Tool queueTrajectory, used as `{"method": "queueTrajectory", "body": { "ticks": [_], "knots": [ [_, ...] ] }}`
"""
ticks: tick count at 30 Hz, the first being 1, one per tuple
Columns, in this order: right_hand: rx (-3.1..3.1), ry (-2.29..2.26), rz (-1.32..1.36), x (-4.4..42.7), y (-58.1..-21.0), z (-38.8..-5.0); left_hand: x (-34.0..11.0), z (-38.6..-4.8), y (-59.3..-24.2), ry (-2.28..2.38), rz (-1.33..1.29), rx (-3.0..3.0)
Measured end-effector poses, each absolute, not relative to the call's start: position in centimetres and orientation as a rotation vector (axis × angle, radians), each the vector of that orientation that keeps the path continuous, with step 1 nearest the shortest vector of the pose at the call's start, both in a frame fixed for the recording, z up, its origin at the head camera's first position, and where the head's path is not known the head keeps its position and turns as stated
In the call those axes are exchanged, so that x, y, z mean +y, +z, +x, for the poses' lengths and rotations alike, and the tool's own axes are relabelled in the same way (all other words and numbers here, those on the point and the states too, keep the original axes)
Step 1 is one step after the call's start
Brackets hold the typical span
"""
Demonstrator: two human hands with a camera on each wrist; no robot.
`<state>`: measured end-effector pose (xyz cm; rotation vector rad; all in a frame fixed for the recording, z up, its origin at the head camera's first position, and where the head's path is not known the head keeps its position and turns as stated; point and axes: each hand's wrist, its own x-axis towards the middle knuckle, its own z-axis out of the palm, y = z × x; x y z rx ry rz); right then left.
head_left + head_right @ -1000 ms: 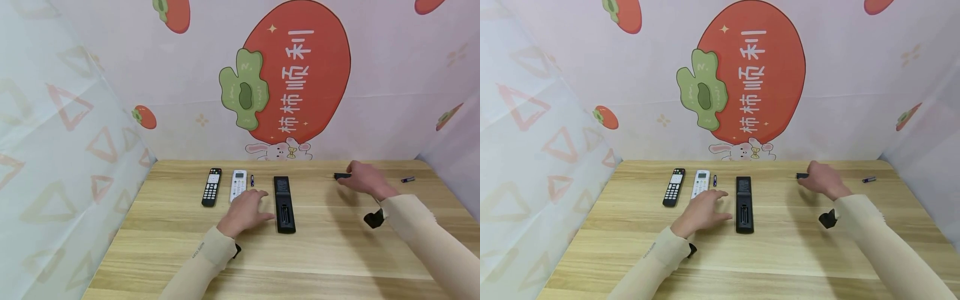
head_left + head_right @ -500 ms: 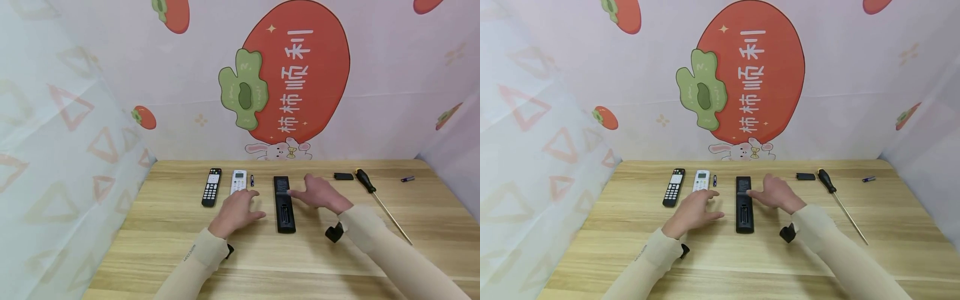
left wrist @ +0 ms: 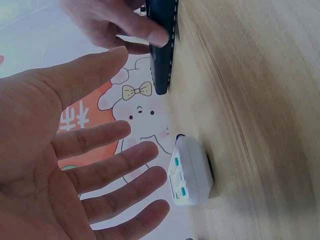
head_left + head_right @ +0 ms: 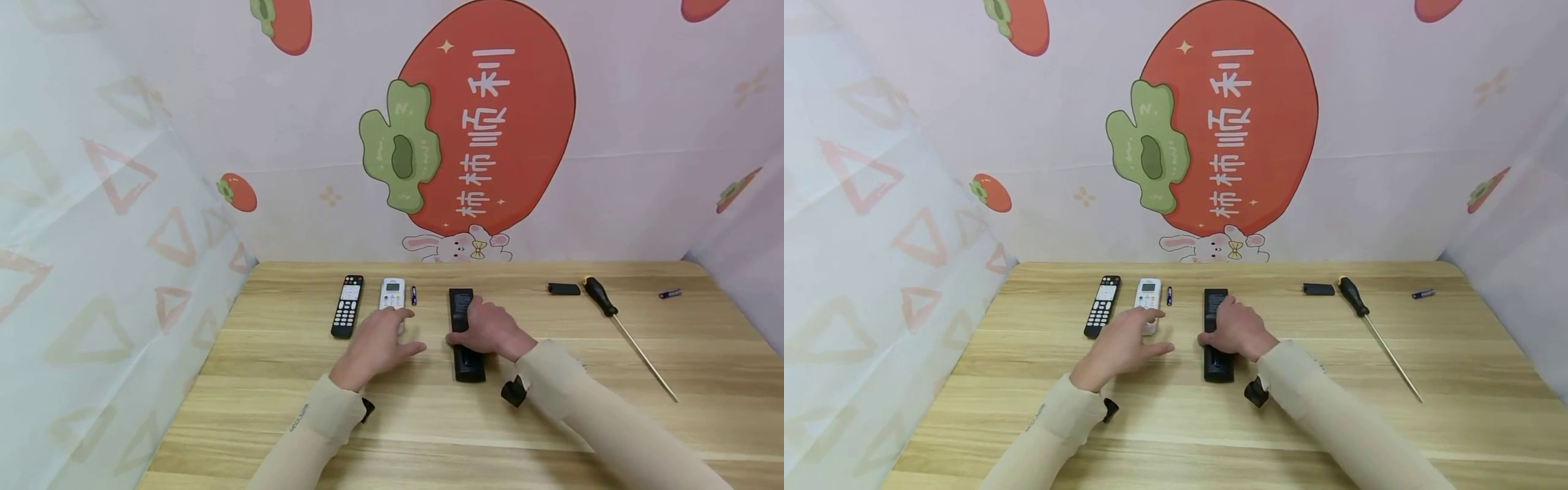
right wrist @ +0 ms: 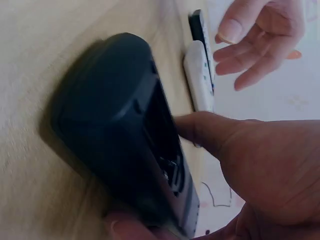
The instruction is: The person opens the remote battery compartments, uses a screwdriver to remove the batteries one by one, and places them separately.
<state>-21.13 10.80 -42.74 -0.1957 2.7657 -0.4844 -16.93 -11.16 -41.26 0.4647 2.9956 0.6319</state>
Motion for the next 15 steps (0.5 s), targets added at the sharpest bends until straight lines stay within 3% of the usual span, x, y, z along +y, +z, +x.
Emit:
{"method": "queueTrajectory", "body": {
  "ticks": [15],
  "knots": [
    [2.811, -0.432, -0.191, 13.1, -42.5, -22.0, -12.0, -16.9, -41.0, 0.695, 0.400, 2.993]
  ]
}}
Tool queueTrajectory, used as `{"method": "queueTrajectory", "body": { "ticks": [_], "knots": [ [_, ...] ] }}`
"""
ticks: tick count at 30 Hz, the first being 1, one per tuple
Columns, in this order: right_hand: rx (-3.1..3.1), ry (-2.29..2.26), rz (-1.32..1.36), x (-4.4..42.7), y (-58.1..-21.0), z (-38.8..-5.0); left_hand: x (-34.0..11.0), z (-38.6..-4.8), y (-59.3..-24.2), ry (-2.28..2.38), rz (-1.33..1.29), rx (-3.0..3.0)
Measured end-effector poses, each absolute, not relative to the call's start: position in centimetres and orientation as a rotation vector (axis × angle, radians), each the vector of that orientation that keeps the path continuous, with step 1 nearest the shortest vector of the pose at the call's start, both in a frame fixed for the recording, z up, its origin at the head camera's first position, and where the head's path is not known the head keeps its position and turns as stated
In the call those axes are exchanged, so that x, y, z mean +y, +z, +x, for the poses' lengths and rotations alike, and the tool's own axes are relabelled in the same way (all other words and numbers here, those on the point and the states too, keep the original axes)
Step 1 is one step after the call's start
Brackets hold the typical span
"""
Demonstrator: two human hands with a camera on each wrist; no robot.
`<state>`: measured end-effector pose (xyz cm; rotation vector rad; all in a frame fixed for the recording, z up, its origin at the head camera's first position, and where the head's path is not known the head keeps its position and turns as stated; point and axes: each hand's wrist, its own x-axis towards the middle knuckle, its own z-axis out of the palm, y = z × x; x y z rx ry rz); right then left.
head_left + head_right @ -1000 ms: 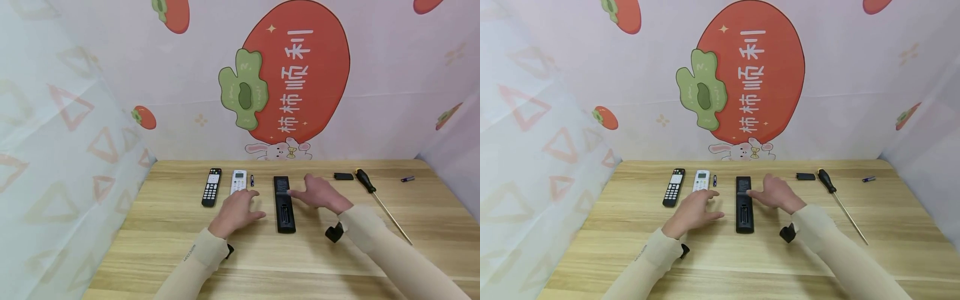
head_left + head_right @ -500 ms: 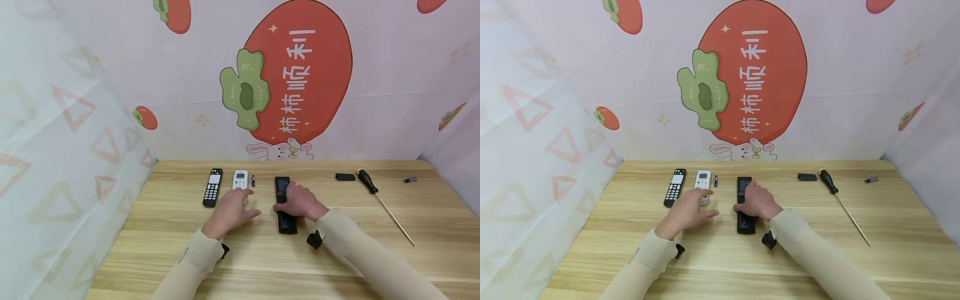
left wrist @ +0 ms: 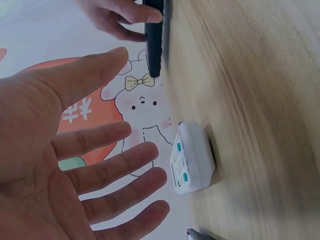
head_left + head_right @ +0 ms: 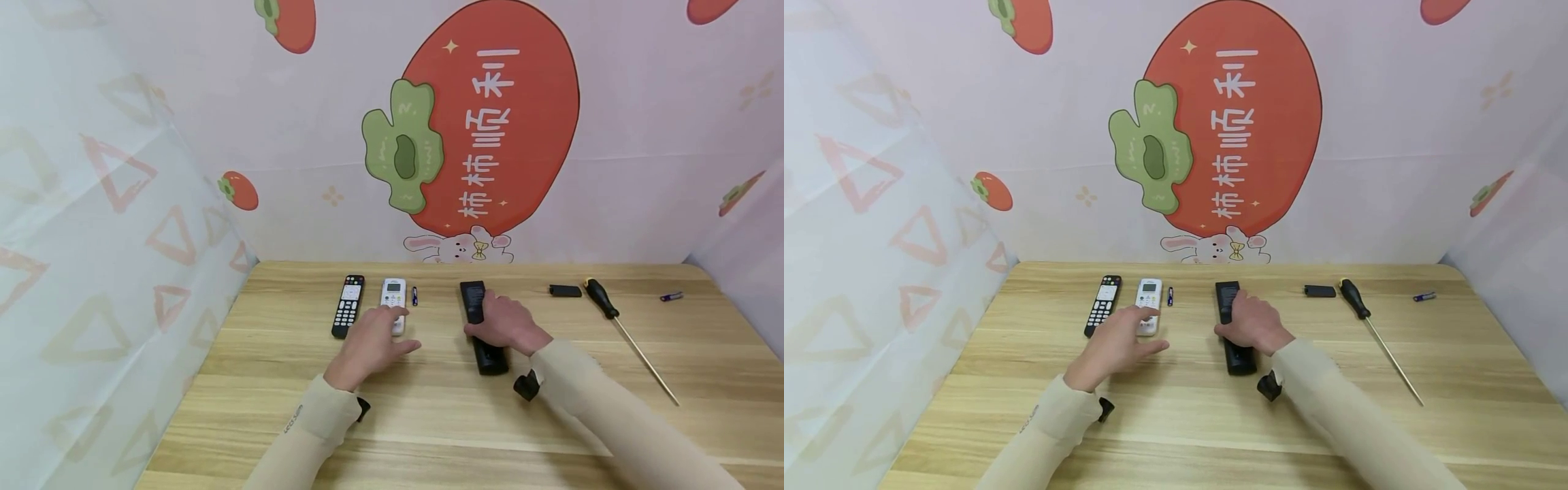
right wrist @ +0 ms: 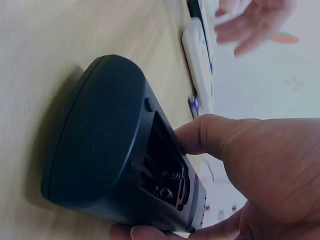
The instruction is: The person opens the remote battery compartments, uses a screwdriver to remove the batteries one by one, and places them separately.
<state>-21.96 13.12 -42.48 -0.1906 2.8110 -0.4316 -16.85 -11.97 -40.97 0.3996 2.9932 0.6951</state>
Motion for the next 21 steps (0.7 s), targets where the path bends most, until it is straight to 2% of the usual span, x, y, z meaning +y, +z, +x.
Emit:
{"method": "queueTrajectory", "body": {
  "ticks": [12, 21],
  "knots": [
    [2.776, -0.434, -0.116, 19.6, -41.9, -24.1, -12.6, -17.4, -41.2, 0.731, 0.353, 3.011],
    [2.793, -0.398, -0.117, 21.9, -42.2, -24.9, -12.8, -17.6, -41.3, 0.742, 0.305, 3.055]
  ]
}}
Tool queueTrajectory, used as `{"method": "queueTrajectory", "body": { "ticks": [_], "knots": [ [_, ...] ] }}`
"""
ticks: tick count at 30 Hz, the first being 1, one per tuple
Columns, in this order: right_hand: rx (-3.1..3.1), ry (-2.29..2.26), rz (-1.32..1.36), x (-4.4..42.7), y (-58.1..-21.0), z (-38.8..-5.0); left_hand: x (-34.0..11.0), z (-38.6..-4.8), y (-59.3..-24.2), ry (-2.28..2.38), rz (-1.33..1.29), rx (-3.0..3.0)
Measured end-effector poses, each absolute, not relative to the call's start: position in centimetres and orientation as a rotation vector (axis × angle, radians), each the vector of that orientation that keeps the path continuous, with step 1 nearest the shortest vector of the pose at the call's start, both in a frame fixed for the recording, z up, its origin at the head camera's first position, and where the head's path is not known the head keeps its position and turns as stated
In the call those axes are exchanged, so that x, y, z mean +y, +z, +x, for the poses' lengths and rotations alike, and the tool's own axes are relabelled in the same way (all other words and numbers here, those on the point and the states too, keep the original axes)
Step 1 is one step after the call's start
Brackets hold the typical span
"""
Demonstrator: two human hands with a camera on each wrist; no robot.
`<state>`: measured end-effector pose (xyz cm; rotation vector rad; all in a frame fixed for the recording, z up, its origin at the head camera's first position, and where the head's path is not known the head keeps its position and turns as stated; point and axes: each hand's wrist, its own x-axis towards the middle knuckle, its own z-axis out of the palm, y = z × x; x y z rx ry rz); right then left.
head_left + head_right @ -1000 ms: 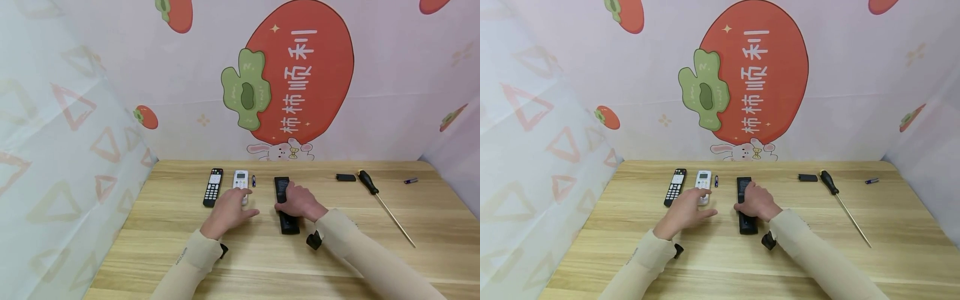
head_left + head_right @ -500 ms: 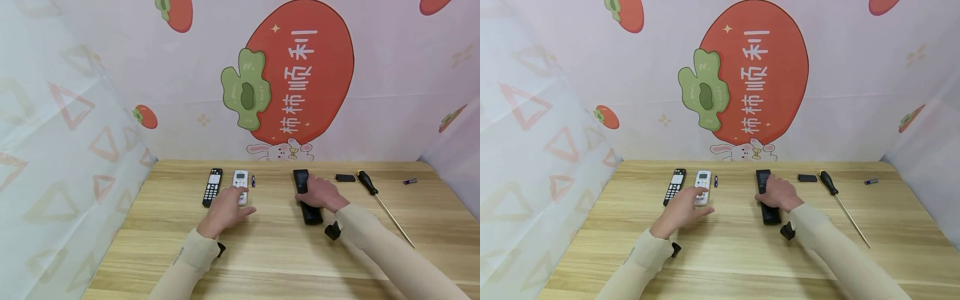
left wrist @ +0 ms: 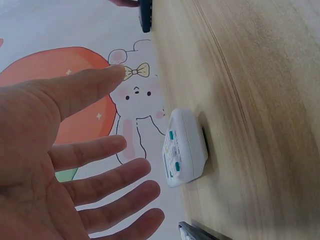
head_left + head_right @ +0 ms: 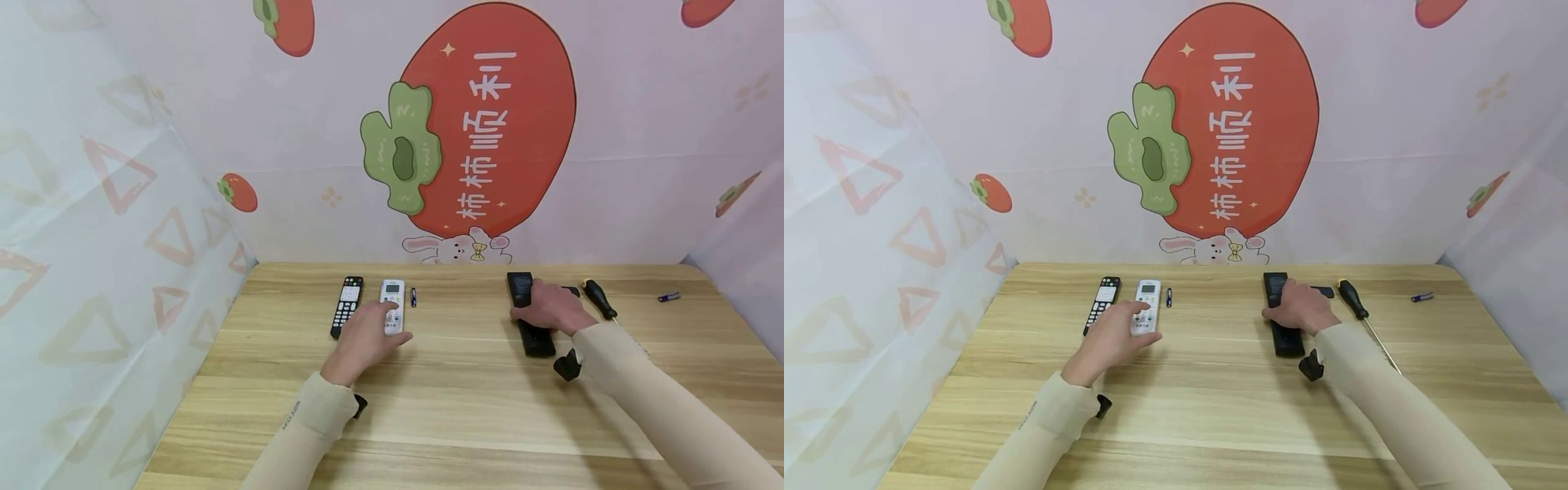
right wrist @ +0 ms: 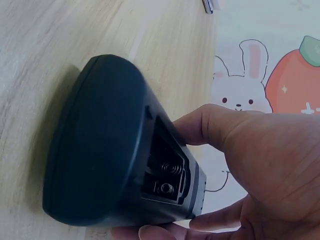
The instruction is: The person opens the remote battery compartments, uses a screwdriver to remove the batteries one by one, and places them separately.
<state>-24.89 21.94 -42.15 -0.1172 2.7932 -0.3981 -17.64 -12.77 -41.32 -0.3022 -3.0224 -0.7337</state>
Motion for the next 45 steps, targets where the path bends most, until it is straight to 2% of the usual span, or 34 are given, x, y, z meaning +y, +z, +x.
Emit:
{"method": "queueTrajectory", "body": {
  "ticks": [12, 31, 45],
  "knots": [
    [2.817, -0.349, -0.117, 22.2, -41.2, -23.8, -12.6, -18.8, -41.8, -0.707, -0.186, -3.016],
    [2.956, -0.297, -0.229, 20.7, -39.9, -20.2, -11.1, -21.9, -43.1, -0.623, 0.074, -3.125],
    [2.981, -0.341, -0.304, 20.5, -39.6, -19.2, -10.7, -22.9, -43.6, -0.531, 0.118, -3.166]
  ]
}}
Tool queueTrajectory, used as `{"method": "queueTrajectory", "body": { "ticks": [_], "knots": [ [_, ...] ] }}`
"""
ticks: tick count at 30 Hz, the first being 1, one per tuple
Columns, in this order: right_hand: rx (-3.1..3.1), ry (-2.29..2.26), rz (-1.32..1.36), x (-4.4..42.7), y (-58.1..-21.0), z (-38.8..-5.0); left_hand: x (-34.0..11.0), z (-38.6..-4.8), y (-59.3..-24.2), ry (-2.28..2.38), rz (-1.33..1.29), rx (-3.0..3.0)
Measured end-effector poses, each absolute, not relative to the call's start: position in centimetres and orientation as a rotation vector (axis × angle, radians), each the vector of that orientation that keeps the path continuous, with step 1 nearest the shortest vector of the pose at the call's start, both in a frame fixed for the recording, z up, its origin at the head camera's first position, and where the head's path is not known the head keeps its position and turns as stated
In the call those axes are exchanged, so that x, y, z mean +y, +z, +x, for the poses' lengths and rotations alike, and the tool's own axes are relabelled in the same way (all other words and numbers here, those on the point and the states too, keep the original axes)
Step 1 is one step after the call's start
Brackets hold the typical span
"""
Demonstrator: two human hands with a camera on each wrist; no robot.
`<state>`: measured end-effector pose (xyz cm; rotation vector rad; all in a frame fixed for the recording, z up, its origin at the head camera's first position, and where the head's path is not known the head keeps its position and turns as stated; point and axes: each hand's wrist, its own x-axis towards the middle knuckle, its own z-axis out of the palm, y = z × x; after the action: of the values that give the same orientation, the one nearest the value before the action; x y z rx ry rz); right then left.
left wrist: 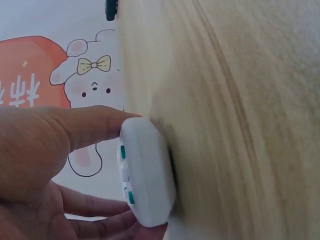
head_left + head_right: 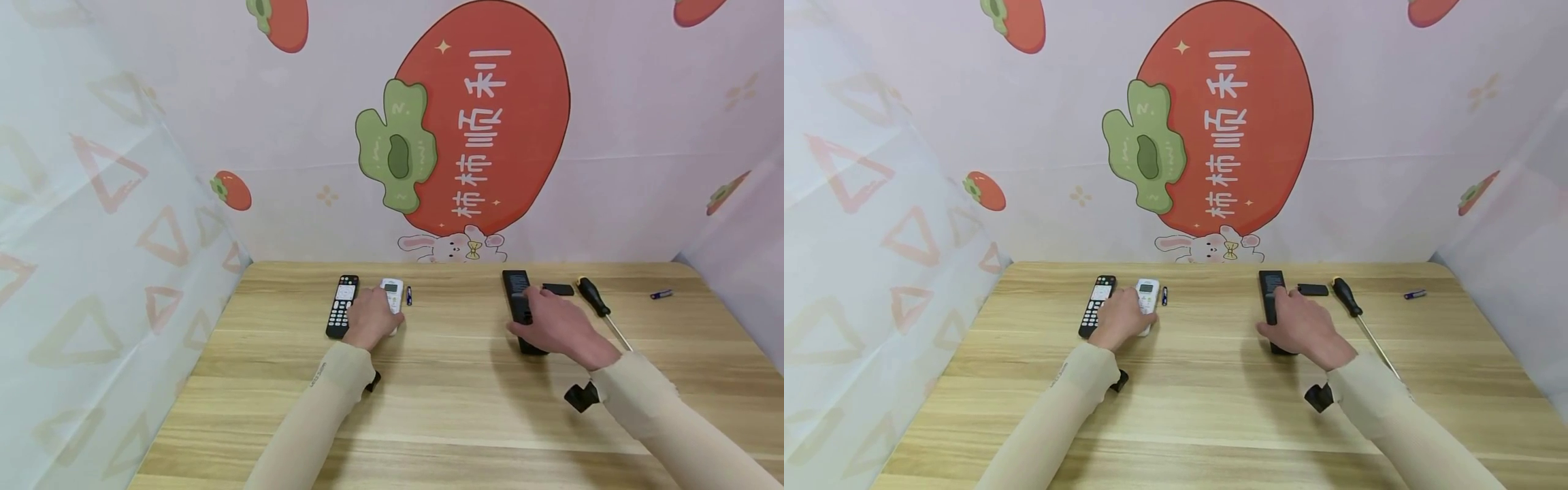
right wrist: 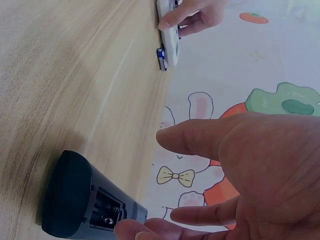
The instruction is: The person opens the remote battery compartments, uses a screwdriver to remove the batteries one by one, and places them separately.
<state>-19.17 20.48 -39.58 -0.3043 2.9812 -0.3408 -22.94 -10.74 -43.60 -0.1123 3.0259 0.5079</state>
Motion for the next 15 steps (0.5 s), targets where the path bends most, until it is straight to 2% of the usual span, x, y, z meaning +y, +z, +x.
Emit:
{"method": "queueTrajectory", "body": {
  "ticks": [6, 15],
  "knots": [
    [2.975, -0.362, -0.300, 20.7, -39.3, -19.0, -10.6, -22.0, -42.7, 0.502, 0.025, 3.046],
    [2.974, -0.396, -0.305, 20.9, -39.2, -18.9, -9.1, -19.9, -40.9, 0.472, 0.462, 2.908]
  ]
}}
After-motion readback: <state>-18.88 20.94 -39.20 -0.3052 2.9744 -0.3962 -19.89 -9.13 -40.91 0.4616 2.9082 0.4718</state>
